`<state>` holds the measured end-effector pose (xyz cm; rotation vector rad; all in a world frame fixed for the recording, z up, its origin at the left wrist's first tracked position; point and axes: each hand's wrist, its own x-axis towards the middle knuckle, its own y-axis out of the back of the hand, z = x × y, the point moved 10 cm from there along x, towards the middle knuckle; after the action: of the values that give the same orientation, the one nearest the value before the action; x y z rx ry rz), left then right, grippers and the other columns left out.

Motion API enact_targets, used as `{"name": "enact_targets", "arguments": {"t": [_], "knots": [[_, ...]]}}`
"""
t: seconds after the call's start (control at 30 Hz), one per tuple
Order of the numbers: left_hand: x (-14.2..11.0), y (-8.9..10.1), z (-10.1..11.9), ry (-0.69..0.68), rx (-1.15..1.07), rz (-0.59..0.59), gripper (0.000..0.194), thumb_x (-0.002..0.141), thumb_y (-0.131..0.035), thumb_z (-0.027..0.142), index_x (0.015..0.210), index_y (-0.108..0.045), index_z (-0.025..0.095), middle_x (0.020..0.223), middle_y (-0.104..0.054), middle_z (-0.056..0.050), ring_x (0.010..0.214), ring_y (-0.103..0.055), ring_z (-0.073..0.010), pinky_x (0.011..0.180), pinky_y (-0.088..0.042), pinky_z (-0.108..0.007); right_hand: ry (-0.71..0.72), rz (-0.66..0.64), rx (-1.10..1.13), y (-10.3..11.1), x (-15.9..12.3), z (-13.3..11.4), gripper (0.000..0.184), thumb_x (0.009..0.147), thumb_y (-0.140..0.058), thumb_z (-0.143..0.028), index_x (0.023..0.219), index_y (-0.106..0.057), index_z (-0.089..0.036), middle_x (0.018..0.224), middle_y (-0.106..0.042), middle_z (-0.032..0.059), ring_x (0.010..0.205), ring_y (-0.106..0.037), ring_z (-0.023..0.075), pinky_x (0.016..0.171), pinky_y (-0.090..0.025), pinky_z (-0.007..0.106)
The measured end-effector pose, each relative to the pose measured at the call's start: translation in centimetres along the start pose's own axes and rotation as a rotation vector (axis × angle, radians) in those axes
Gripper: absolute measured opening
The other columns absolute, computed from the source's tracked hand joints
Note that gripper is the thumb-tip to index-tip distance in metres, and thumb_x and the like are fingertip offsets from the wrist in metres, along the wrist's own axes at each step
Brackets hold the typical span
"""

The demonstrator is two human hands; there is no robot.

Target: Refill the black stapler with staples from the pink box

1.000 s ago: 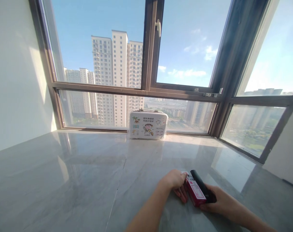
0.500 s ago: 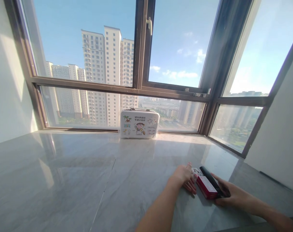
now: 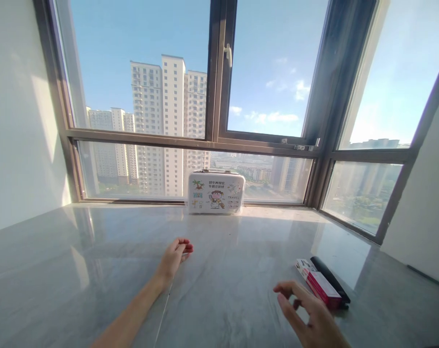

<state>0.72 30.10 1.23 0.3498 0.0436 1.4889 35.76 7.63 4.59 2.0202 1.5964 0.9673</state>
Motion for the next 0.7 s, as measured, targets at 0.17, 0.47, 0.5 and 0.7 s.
{"name": "enact_targets", "arguments": {"t": [0.17,0.47,0.5,0.7], "knots": [[0.3,4.5,-1.3,-0.128,0.365,0.092,0.037,0.083,-0.049,0.035,0.115,-0.061,0.022,0.127,-0.066,-0.009,0.126,-0.056,-0.0254,0.111,-0.039,-0.04,0.144,-0.591,-0.228,-12.3,5.8,-5.6,0.082,0.092,-0.042,-0.068,0.159,-0.018,-0.028,0.167,-0.013,0.0045,0.153,-0.002,0.0323,0.122,-0.006,0.052],[5.5,3.5,-3.8,-0.098,0.84,0.115,0.051,0.096,-0.052,0.049,0.139,-0.049,0.023,0.154,-0.042,-0.011,0.145,-0.031,-0.0316,0.119,-0.018,-0.058,0.033,-0.238,-0.485,-15.5,19.8,-0.6,0.058,0.103,-0.026,-0.051,0.155,-0.031,-0.026,0.164,-0.024,0.0059,0.151,-0.015,0.0278,0.121,-0.007,0.048],[6.3,3.9,-4.0,-0.084,0.871,0.132,0.051,0.096,-0.054,0.049,0.139,-0.049,0.022,0.153,-0.043,-0.011,0.142,-0.035,-0.032,0.117,-0.022,-0.059,0.004,-0.193,-0.496,-15.1,20.9,0.1,0.056,0.104,-0.026,-0.049,0.154,-0.034,-0.025,0.163,-0.027,0.008,0.15,-0.019,0.0279,0.121,-0.01,0.047],[8.9,5.4,-5.1,-0.039,1.009,0.214,0.047,0.095,-0.06,0.043,0.136,-0.052,0.022,0.147,-0.047,-0.01,0.131,-0.048,-0.0302,0.109,-0.038,-0.058,-0.096,0.039,-0.553,-13.1,24.1,3.3,0.045,0.097,-0.059,-0.042,0.136,-0.053,-0.021,0.146,-0.049,0.0101,0.13,-0.049,0.0294,0.109,-0.039,0.056]]}}
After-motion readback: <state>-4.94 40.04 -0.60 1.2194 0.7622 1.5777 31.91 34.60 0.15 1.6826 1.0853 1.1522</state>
